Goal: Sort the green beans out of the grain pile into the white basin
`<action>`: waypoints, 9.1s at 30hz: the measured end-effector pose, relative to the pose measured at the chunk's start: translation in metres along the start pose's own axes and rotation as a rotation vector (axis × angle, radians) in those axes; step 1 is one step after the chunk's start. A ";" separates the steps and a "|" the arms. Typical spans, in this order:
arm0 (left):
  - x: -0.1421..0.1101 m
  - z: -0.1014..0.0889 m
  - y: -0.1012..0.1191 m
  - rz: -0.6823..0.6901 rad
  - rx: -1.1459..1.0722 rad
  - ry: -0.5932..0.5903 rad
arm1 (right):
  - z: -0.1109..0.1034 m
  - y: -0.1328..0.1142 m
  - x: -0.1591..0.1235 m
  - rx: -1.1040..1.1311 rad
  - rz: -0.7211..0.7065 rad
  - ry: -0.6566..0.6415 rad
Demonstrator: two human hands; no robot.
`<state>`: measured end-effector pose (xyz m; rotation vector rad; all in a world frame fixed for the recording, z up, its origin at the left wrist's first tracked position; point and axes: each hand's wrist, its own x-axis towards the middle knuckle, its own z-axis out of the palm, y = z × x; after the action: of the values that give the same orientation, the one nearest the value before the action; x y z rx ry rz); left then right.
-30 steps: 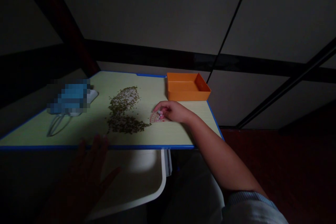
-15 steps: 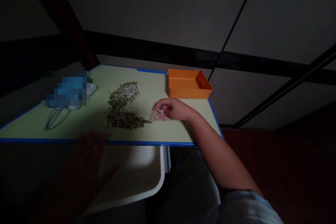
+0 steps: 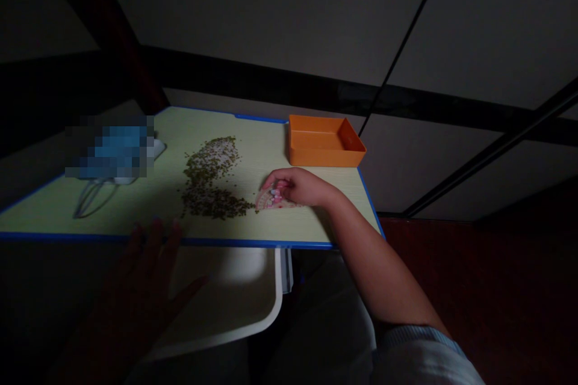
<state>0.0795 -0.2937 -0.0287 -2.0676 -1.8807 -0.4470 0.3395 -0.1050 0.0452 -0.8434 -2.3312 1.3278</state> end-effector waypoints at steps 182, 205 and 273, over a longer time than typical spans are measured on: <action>0.000 0.001 -0.007 0.045 -0.030 -0.004 | 0.023 -0.013 0.001 -0.133 0.049 -0.168; -0.001 -0.002 -0.007 0.034 -0.023 -0.034 | 0.022 -0.020 -0.001 -0.158 0.113 -0.222; 0.000 0.002 -0.009 0.057 -0.039 0.008 | 0.005 -0.004 -0.003 -0.013 0.013 0.079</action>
<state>0.0704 -0.2917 -0.0305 -2.1355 -1.8169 -0.4801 0.3379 -0.1125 0.0461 -0.9004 -2.2798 1.2622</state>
